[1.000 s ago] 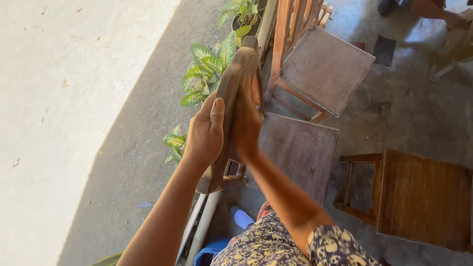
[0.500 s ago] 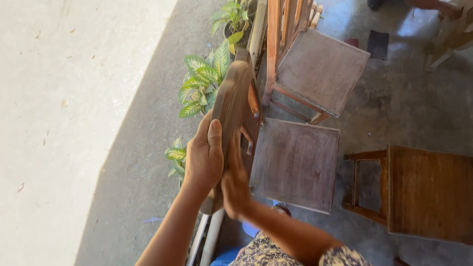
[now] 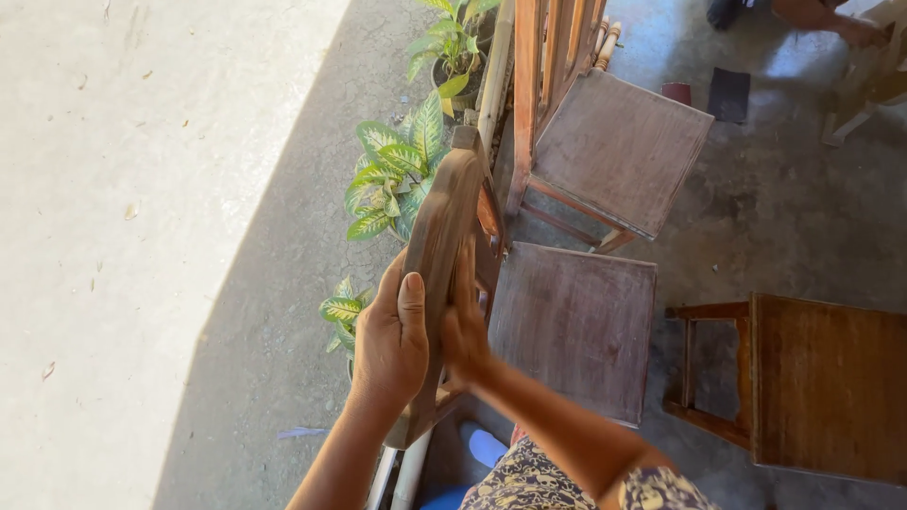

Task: Sanding a wooden chair using sandpaper to smooth the surface.

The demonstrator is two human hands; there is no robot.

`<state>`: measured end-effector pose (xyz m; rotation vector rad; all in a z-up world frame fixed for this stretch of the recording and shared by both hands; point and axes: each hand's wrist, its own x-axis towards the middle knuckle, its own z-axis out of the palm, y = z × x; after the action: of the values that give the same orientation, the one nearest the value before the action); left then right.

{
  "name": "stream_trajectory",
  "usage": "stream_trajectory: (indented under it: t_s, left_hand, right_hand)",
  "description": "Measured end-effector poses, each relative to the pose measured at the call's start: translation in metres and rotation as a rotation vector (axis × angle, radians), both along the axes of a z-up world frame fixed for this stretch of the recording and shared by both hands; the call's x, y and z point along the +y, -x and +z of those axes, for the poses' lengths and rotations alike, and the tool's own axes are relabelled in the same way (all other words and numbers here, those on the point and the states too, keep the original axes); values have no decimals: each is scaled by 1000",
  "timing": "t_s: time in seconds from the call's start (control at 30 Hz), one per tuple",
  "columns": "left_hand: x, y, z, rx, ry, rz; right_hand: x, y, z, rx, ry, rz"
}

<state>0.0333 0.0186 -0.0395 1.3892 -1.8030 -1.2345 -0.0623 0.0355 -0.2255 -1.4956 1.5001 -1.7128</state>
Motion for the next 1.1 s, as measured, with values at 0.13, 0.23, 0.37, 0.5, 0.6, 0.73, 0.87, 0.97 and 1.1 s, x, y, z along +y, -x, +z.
stream_trajectory:
  t_s: [0.13, 0.23, 0.37, 0.5, 0.6, 0.73, 0.87, 0.97, 1.1]
  left_hand:
    - [4, 1, -3, -20, 7, 20]
    - [1, 2, -2, -22, 16, 29]
    - [2, 1, -1, -43, 36, 20]
    - [5, 1, -4, -47, 19, 26]
    - [-3, 4, -3, -30, 47, 42]
    - [6, 2, -5, -30, 26, 25]
    - [1, 1, -9, -6, 37, 30]
    - [-1, 2, 7, 6, -82, -18]
    - [-4, -2, -6, 75, -74, -12]
  right_hand:
    - [-73, 66, -22, 63, 42, -88]
    - [-26, 32, 16, 19, 16, -49]
    - [-58, 50, -46, 47, -45, -120]
    - [-79, 67, -5, -188, -187, -129]
    - [-58, 45, -1, -21, 11, -84]
    - [-66, 55, -21, 62, 47, -138]
    - [13, -18, 58, 198, 14, -165]
    - [90, -50, 59, 144, 162, 197]
    - [-10, -7, 51, 350, 179, -199]
